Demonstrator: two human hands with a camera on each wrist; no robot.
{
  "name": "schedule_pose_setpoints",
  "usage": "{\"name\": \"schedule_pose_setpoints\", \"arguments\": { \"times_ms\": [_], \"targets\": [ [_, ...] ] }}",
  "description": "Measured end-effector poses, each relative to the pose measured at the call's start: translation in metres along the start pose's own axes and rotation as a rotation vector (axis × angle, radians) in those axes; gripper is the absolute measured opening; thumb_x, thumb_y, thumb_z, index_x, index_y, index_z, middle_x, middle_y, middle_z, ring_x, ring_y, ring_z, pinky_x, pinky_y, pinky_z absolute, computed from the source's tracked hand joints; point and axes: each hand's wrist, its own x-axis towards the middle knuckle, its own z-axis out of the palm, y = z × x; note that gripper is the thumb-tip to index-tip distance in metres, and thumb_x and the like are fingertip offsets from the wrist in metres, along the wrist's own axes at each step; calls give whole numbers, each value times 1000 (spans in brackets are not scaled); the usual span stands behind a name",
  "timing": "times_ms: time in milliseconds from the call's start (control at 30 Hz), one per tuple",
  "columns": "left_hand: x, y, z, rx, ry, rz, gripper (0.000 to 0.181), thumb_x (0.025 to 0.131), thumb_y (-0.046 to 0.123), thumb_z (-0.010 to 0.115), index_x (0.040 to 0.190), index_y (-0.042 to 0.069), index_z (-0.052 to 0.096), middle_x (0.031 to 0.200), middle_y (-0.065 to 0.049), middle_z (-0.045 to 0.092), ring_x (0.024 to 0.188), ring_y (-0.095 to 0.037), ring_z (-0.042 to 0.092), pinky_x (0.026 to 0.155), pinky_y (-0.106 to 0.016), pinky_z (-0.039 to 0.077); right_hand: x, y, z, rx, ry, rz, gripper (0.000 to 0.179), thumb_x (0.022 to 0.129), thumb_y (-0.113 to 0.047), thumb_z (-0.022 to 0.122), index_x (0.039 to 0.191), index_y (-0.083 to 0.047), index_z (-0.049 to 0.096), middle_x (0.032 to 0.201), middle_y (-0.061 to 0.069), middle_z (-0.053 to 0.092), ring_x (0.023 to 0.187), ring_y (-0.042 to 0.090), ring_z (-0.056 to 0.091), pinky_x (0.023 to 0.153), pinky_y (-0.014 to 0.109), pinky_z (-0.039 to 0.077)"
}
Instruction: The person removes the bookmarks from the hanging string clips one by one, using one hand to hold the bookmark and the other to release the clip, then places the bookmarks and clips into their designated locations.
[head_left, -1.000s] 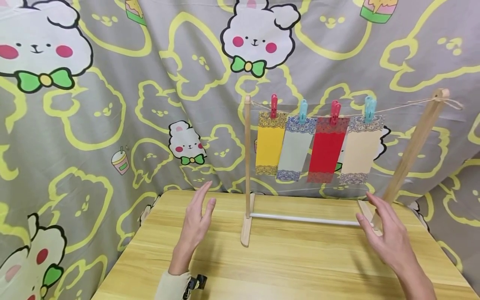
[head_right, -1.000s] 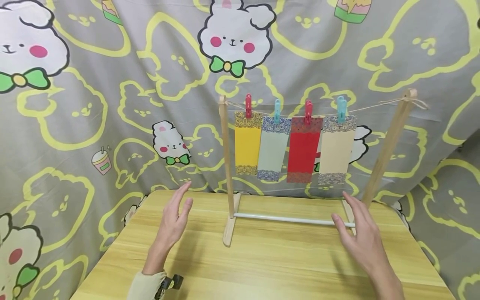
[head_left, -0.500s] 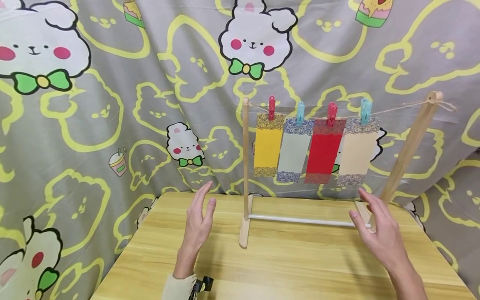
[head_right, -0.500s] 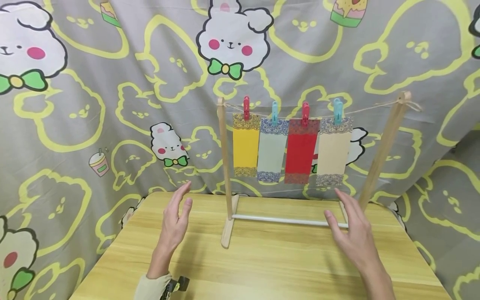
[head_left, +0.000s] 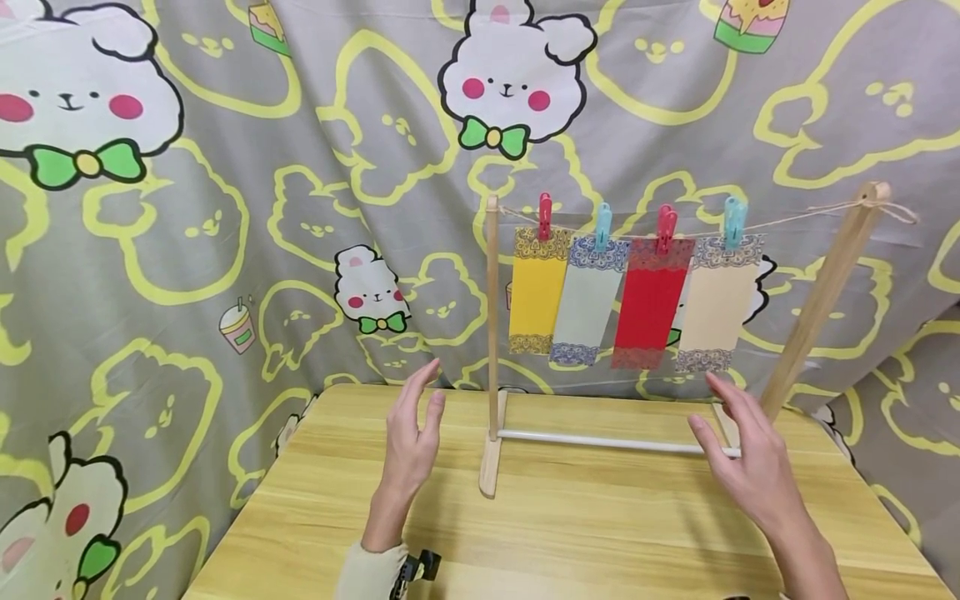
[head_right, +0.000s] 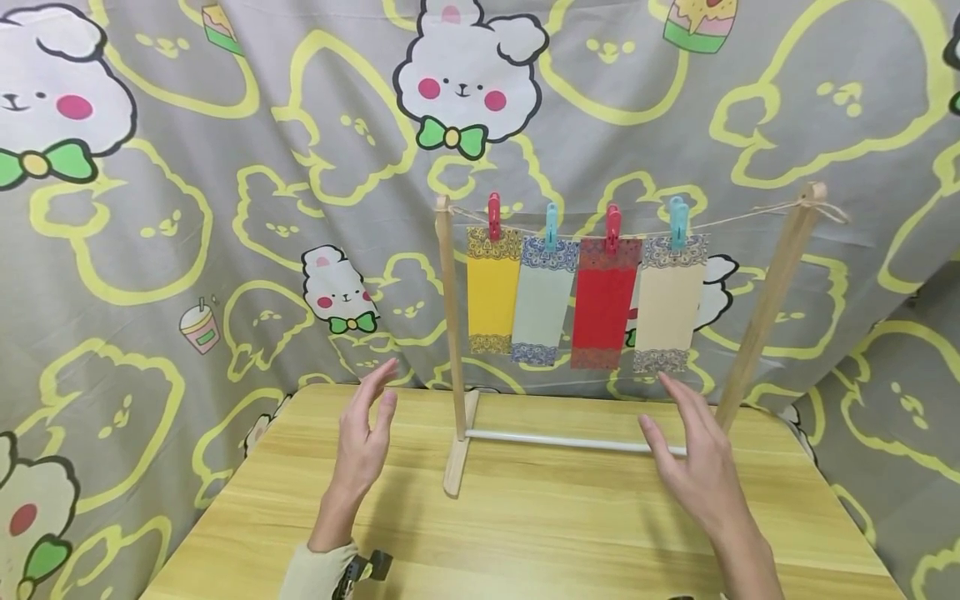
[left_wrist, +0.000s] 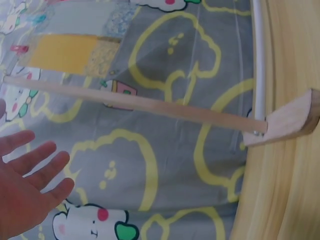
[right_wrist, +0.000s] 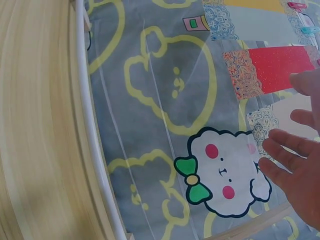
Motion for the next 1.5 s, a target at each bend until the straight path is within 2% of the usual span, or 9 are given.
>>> {"name": "schedule_pose_setpoints", "arguments": {
  "times_ms": [200,433,700,933,1167,1400,1500],
  "targets": [
    [6,8,8,-19,-3,-2,42,107,16,53,148,11,53,141,-5,60,129,-31,56,108,-52,44,4,-2,1,-8,-1,-13,70,85,1,78,150,-8,52,144,17,56,129,-8,44,104,6,32],
    [9,10,13,-37,0,21,42,106,12,54,148,15,54,138,-6,61,124,-36,59,106,-50,46,10,-4,3,-12,0,-53,70,84,0,78,149,-8,53,142,16,57,131,-2,45,105,7,33],
    [13,12,14,-53,-16,-8,41,106,16,56,146,17,55,137,-2,61,124,-22,57,105,-47,46,19,-8,6,-46,-48,-54,71,86,-5,79,151,-12,51,146,11,56,138,20,46,109,10,28],
    [15,13,16,-64,-23,-19,40,104,17,61,144,16,58,137,-3,61,123,-33,59,106,-49,47,23,-11,11,-62,-70,-92,70,85,-5,79,149,-8,53,146,12,56,131,36,52,111,11,27],
    [21,15,22,-80,-24,-2,40,103,18,63,142,16,59,135,-3,63,122,-30,60,105,-47,48,29,-13,15,-45,-50,-89,71,84,-4,79,150,-12,53,144,13,57,128,36,53,109,10,28],
    [23,20,26,-110,-45,1,40,104,18,61,143,15,58,137,-3,62,124,-25,60,106,-43,48,34,-16,22,-19,-36,-121,70,83,-4,80,148,-8,54,144,13,57,129,32,53,109,11,29],
    [25,20,29,-116,-46,7,39,103,17,62,142,13,59,135,-4,63,122,-27,61,106,-43,49,35,-16,24,-20,-35,-119,69,84,-4,79,148,-8,54,145,12,57,130,30,53,108,10,30]
  ]
}}
